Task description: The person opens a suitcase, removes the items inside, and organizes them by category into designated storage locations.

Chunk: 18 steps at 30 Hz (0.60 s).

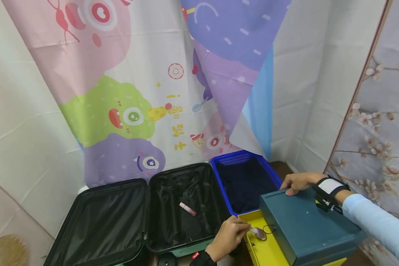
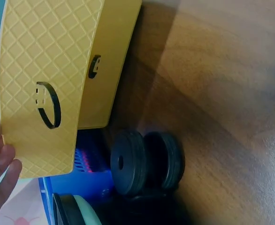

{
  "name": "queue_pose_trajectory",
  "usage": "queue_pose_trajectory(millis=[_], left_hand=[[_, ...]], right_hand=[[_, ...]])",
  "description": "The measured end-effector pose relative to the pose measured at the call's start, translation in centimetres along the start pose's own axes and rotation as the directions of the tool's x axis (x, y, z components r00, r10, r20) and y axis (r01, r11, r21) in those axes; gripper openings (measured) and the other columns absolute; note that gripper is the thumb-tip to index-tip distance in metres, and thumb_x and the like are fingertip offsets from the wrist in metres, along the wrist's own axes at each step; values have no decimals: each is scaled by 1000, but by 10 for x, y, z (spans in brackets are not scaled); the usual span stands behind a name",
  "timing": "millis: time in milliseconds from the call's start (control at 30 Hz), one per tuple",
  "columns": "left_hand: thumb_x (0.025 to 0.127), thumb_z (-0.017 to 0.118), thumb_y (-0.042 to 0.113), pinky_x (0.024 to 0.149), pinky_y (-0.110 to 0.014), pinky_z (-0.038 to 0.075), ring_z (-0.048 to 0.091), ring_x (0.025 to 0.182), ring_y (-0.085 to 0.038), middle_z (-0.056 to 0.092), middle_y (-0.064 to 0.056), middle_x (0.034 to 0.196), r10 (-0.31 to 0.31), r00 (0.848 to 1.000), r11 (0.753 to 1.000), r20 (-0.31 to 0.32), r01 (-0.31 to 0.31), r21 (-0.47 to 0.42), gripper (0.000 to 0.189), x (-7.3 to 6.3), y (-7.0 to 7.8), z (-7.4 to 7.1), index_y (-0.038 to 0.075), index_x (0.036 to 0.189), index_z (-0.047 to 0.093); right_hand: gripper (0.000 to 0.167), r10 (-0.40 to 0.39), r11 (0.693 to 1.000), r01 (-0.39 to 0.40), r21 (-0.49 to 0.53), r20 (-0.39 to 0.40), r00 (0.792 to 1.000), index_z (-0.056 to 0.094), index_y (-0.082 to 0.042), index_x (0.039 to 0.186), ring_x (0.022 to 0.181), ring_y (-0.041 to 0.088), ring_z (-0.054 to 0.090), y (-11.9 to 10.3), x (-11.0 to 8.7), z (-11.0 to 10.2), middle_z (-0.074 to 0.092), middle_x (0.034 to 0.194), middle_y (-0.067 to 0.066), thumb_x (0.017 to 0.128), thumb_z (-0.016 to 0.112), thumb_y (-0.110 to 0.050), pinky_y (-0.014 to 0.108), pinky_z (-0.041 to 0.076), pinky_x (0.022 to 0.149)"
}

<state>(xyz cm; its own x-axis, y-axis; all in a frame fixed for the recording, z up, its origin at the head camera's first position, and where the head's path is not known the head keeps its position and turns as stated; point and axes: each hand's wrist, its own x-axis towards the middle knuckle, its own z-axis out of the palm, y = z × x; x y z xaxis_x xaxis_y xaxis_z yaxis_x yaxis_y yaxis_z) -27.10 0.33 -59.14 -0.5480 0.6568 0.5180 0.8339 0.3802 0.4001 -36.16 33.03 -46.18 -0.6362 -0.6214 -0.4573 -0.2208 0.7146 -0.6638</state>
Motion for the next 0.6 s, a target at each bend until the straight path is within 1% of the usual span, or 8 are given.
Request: queue_pose_trajectory(millis=[67, 133, 200, 267, 333, 433, 500, 600], left_hand=[[92, 69, 9, 80, -11, 44, 61, 86, -4, 73, 3, 96, -8, 1000, 1000, 8, 8, 15, 15, -1, 0, 1, 9, 104, 77], [92, 69, 9, 81, -12, 44, 62, 87, -4, 74, 4, 96, -15, 1000, 1000, 11, 15, 9, 16, -3, 0, 1, 9, 106, 77], [93, 68, 10, 83, -12, 45, 63, 91, -5, 73, 2, 100, -11, 1000, 1000, -2, 11, 7, 17, -5, -1, 2, 8, 107, 76], [93, 68, 10, 82, -12, 46, 64, 92, -7, 72, -1, 102, -6, 999, 1000, -38, 6, -8, 16, -7, -2, 3, 7, 106, 75], [93, 68, 10, 79, -11, 46, 64, 91, -7, 68, -2, 102, -3, 996, 1000, -85, 3, -7, 12, -10, -3, 3, 7, 103, 74], [92, 69, 10, 73, -8, 45, 62, 83, -2, 62, 1, 96, -10, 989, 1000, -145, 10, 1, 5, -14, -5, 3, 10, 96, 72], [93, 69, 12, 70, -8, 44, 60, 80, 1, 61, 3, 92, -27, 988, 1000, -150, 29, 11, 2, -16, -6, 2, 12, 93, 70], [93, 69, 13, 69, -9, 45, 60, 78, 2, 65, 5, 89, -51, 990, 999, -135, 52, 3, 3, -16, -6, 1, 13, 91, 71]], right_hand=[[25, 1, 1000, -1, -7, 1, 1000, 75, -6, 112, 91, 15, 67, 1, 1, 1, 74, 101, 3, 95, 59, 0, 36, 55, 83], [26, 4, 1000, -4, -9, 4, 1000, 75, -7, 113, 92, 14, 67, 2, 1, 1, 74, 101, 3, 95, 58, 1, 36, 54, 84], [26, 6, 1000, -6, -10, 7, 1000, 75, -7, 112, 92, 14, 66, 2, 1, 1, 74, 101, 2, 95, 58, 2, 35, 54, 85], [25, 1, 1000, -1, -3, 8, 1000, 75, -6, 112, 91, 14, 66, 1, 1, 1, 73, 101, 3, 94, 59, 2, 34, 54, 84], [24, -9, 1000, 9, 0, 10, 1000, 75, -5, 112, 90, 14, 65, 0, 1, 1, 73, 100, 4, 94, 59, 1, 35, 54, 83], [23, -32, 999, 32, 3, 19, 999, 74, -1, 112, 89, 15, 65, -1, 1, 0, 73, 100, 5, 94, 60, 0, 35, 54, 82], [23, -35, 999, 35, 12, 25, 999, 74, -1, 112, 89, 15, 65, -1, 1, -1, 73, 100, 6, 94, 60, -1, 34, 54, 82], [23, -40, 999, 40, 10, 26, 999, 74, 0, 112, 89, 15, 65, -3, 0, -2, 73, 100, 6, 94, 60, -1, 34, 54, 83]])
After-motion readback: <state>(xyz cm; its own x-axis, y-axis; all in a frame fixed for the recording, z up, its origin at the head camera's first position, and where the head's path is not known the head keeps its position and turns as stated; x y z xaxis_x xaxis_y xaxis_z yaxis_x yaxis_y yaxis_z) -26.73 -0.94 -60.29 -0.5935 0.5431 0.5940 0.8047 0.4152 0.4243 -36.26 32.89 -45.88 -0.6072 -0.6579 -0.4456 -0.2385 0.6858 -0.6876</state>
